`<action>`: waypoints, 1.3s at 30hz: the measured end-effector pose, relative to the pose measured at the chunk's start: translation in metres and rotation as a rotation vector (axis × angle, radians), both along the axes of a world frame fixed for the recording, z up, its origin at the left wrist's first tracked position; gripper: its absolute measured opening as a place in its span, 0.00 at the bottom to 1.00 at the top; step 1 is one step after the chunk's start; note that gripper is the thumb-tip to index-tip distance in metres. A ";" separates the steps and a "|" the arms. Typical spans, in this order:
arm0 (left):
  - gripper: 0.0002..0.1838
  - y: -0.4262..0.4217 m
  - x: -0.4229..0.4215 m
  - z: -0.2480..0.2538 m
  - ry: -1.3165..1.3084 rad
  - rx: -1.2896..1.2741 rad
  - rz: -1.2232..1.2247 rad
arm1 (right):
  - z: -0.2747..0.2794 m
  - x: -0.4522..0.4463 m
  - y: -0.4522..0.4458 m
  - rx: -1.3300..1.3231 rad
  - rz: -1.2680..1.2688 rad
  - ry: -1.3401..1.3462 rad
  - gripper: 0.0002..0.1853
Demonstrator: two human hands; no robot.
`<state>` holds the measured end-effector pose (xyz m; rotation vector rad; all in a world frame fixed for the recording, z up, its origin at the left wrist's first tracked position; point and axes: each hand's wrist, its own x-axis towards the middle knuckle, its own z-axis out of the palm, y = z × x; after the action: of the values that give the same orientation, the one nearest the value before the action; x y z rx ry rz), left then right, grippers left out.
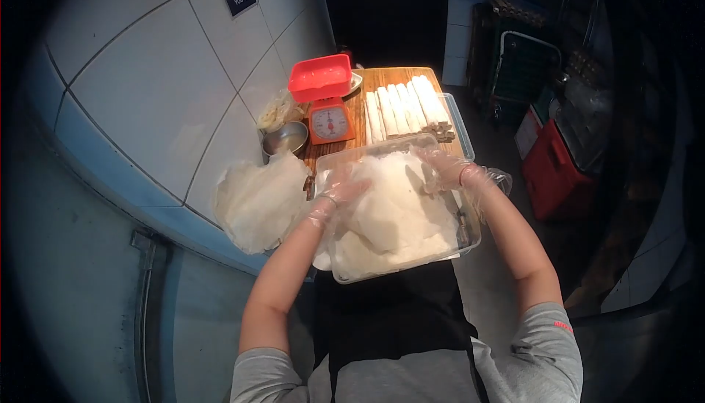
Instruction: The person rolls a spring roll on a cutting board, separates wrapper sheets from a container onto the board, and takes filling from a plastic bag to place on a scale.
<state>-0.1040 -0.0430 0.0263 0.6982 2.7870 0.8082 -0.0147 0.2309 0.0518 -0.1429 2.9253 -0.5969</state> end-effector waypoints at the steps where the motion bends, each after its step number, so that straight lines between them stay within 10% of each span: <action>1: 0.29 0.006 -0.001 0.014 0.058 0.020 -0.052 | 0.023 0.004 -0.013 0.094 -0.026 0.084 0.55; 6: 0.23 0.018 -0.005 0.108 0.088 0.302 -0.732 | 0.097 0.003 -0.026 0.005 0.242 0.581 0.46; 9: 0.19 0.012 -0.010 0.152 0.137 0.351 -0.615 | 0.139 0.002 -0.032 -0.261 0.227 0.301 0.25; 16: 0.27 -0.029 0.005 0.174 0.074 0.242 -0.438 | 0.168 0.021 -0.028 -0.375 0.111 0.464 0.14; 23: 0.31 -0.041 0.008 0.151 -0.388 0.977 -0.482 | 0.124 0.021 -0.009 -1.147 0.218 0.214 0.31; 30: 0.36 -0.017 0.008 0.028 -1.023 1.347 0.045 | -0.010 -0.018 0.016 -0.799 -0.092 0.046 0.40; 31: 0.37 -0.028 -0.031 -0.025 -1.546 1.305 -0.372 | -0.009 -0.012 0.011 -0.668 -0.125 0.024 0.41; 35: 0.50 -0.013 -0.003 0.000 -0.560 0.461 -0.111 | -0.017 0.016 -0.012 -0.422 -0.129 0.191 0.44; 39: 0.58 -0.028 0.023 -0.006 -0.001 0.320 -0.276 | -0.019 0.037 -0.016 -0.197 0.071 0.220 0.37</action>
<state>-0.0807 -0.0714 0.0203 1.1031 2.5027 1.2025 0.0223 0.2149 0.0327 -0.3547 3.0465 -0.9119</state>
